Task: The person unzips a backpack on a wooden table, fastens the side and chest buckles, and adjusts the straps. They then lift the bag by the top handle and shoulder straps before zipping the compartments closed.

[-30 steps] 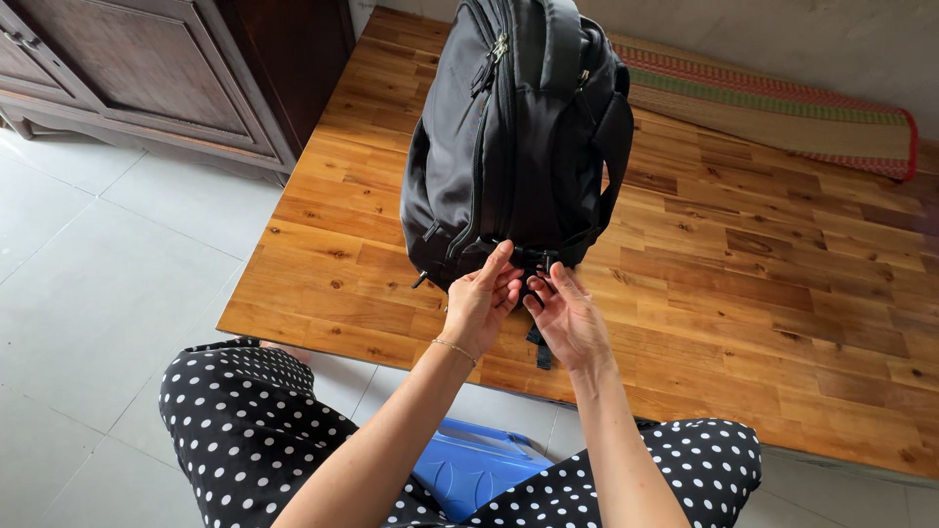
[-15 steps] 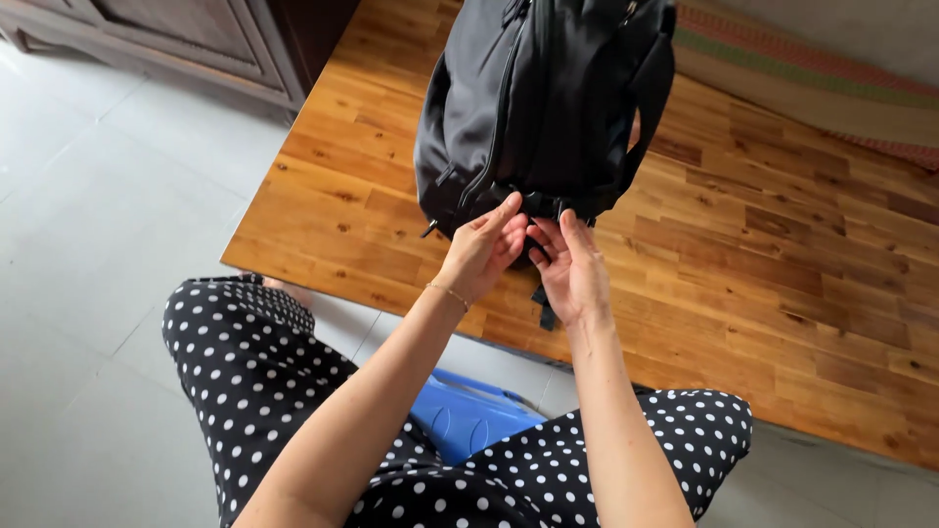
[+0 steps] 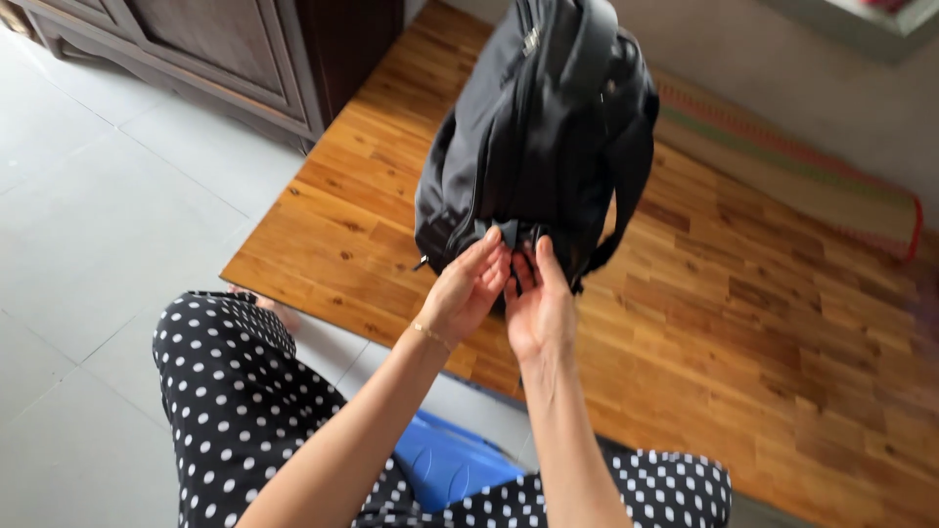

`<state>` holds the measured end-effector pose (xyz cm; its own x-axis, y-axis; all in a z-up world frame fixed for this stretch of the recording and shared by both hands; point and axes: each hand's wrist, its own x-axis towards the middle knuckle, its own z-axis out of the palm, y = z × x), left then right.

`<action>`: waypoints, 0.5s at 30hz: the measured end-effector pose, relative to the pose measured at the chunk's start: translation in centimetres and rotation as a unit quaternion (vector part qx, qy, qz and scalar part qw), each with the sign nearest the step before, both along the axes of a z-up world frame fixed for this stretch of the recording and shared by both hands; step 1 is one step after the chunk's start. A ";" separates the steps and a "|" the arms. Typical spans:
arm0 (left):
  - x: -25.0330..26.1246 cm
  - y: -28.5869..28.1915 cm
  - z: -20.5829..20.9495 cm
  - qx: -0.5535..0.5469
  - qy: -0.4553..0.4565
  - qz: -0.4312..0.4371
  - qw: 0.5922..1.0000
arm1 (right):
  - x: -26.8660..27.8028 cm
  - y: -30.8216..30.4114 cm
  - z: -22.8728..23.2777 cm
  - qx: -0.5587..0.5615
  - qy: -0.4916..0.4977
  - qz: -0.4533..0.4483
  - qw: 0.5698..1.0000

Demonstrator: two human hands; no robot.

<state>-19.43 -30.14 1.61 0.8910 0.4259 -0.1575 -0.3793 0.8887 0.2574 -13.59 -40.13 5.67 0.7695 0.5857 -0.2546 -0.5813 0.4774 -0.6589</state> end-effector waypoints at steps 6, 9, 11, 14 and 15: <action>-0.8 1.2 0.2 0.006 0.024 -0.025 0.999 | -0.8 0.3 -0.4 -0.026 0.013 -0.010 1.000; -1.0 1.0 0.1 0.011 0.031 -0.038 0.999 | -0.9 -0.4 -0.7 -0.039 0.003 -0.001 0.999; -1.1 1.1 0.0 0.024 0.028 -0.043 0.998 | -0.9 -0.7 -0.8 -0.038 -0.008 0.010 0.999; -1.2 1.6 0.0 0.059 0.028 -0.046 0.997 | -0.6 -1.0 -1.0 -0.069 -0.006 0.003 0.998; -1.3 1.7 0.0 0.072 0.034 -0.044 0.996 | -0.4 -1.1 -1.0 -0.075 -0.011 0.003 0.997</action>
